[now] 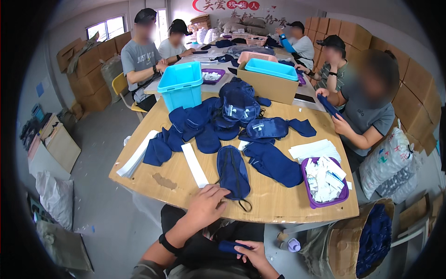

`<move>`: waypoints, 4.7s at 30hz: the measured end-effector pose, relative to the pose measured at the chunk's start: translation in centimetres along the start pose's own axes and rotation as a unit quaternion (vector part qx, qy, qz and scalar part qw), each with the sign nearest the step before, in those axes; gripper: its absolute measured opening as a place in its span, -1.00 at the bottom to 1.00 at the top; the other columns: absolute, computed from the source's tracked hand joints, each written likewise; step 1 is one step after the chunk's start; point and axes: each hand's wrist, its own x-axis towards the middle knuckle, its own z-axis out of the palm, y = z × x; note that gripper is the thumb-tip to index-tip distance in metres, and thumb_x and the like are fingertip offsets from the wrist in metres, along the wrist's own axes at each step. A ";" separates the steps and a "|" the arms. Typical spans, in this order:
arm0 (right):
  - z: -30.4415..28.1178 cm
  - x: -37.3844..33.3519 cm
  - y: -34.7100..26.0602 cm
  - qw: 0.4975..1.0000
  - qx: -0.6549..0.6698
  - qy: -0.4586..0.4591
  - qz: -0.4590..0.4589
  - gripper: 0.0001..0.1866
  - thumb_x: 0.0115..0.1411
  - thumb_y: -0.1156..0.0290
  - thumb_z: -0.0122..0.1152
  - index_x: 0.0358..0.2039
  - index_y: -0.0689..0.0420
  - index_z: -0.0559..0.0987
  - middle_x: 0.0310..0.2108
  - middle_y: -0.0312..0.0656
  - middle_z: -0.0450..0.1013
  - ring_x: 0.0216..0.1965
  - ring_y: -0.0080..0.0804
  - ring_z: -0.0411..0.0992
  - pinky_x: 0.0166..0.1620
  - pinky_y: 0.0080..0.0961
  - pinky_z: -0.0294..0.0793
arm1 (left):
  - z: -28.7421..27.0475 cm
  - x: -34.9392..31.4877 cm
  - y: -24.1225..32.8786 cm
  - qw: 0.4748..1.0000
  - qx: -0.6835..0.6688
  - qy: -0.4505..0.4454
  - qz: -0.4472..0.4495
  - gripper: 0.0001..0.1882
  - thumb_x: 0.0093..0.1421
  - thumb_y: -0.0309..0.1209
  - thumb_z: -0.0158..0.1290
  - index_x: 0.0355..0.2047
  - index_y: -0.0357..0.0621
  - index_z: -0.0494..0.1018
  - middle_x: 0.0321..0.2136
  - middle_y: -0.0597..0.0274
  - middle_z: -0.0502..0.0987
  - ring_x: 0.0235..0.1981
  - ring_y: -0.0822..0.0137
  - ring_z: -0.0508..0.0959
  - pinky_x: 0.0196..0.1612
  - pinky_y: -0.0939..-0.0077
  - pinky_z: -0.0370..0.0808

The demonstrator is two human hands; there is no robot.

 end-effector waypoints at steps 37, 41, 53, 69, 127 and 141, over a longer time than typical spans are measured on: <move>-0.6 2.3 0.3 0.985 -0.145 -0.070 0.052 -0.71 0.05 0.46 0.47 -0.18 0.22 0.69 -0.38 -0.21 0.62 -0.56 -0.65 0.51 -0.60 -0.74 0.40 | -2.2 5.2 1.1 0.984 0.029 -0.025 0.175 -0.76 -0.15 -0.67 0.08 -0.41 -0.18 0.54 -0.45 0.25 0.54 -0.41 0.18 0.56 -0.41 0.35 0.50; -0.8 2.0 0.6 0.980 -0.174 -0.080 0.055 -0.72 0.05 0.45 0.47 -0.19 0.18 0.71 -0.38 -0.25 0.63 -0.56 -0.67 0.51 -0.58 -0.73 0.40 | -1.5 6.1 0.9 0.968 0.091 -0.071 0.223 -0.60 -0.09 -0.63 0.06 -0.19 -0.10 0.60 -0.48 0.24 0.51 -0.43 0.19 0.53 -0.41 0.34 0.49; -1.5 1.8 0.9 0.976 -0.200 -0.086 0.015 -0.78 0.03 0.50 0.46 -0.27 0.21 0.71 -0.37 -0.21 0.63 -0.50 -0.63 0.53 -0.45 -0.69 0.48 | -2.8 6.3 -1.9 0.919 0.112 0.240 0.293 -0.72 -0.21 -0.60 0.29 -0.39 -0.16 0.61 -0.45 0.22 0.62 -0.46 0.24 0.60 -0.44 0.51 0.54; -1.8 1.6 0.9 0.978 -0.163 -0.110 0.065 -0.85 0.03 0.49 0.46 -0.36 0.22 0.71 -0.25 -0.19 0.62 -0.59 -0.69 0.46 -0.57 -0.75 0.41 | -3.4 4.2 -1.4 0.976 -0.101 0.016 -0.194 -0.74 0.14 -0.52 0.20 -0.13 -0.19 0.63 -0.58 0.35 0.56 -0.59 0.69 0.42 -0.56 0.72 0.30; -3.7 -0.3 3.2 0.986 -0.118 -0.053 0.101 -0.77 0.05 0.48 0.47 -0.27 0.27 0.68 -0.48 -0.21 0.59 -0.59 -0.60 0.50 -0.52 -0.68 0.52 | -4.1 -2.0 0.4 0.987 0.032 0.118 -0.103 -0.79 0.16 -0.59 0.11 -0.17 -0.22 0.58 -0.54 0.20 0.53 -0.52 0.38 0.47 -0.43 0.51 0.38; -3.1 0.1 3.1 0.980 -0.141 -0.058 0.126 -0.77 0.06 0.50 0.45 -0.25 0.25 0.68 -0.45 -0.19 0.59 -0.57 -0.56 0.53 -0.48 -0.66 0.54 | 0.1 -0.5 -1.1 0.964 -0.005 0.111 -0.240 -0.72 0.16 -0.31 0.15 -0.18 -0.21 0.54 -0.63 0.12 0.53 -0.59 0.15 0.57 -0.50 0.31 0.43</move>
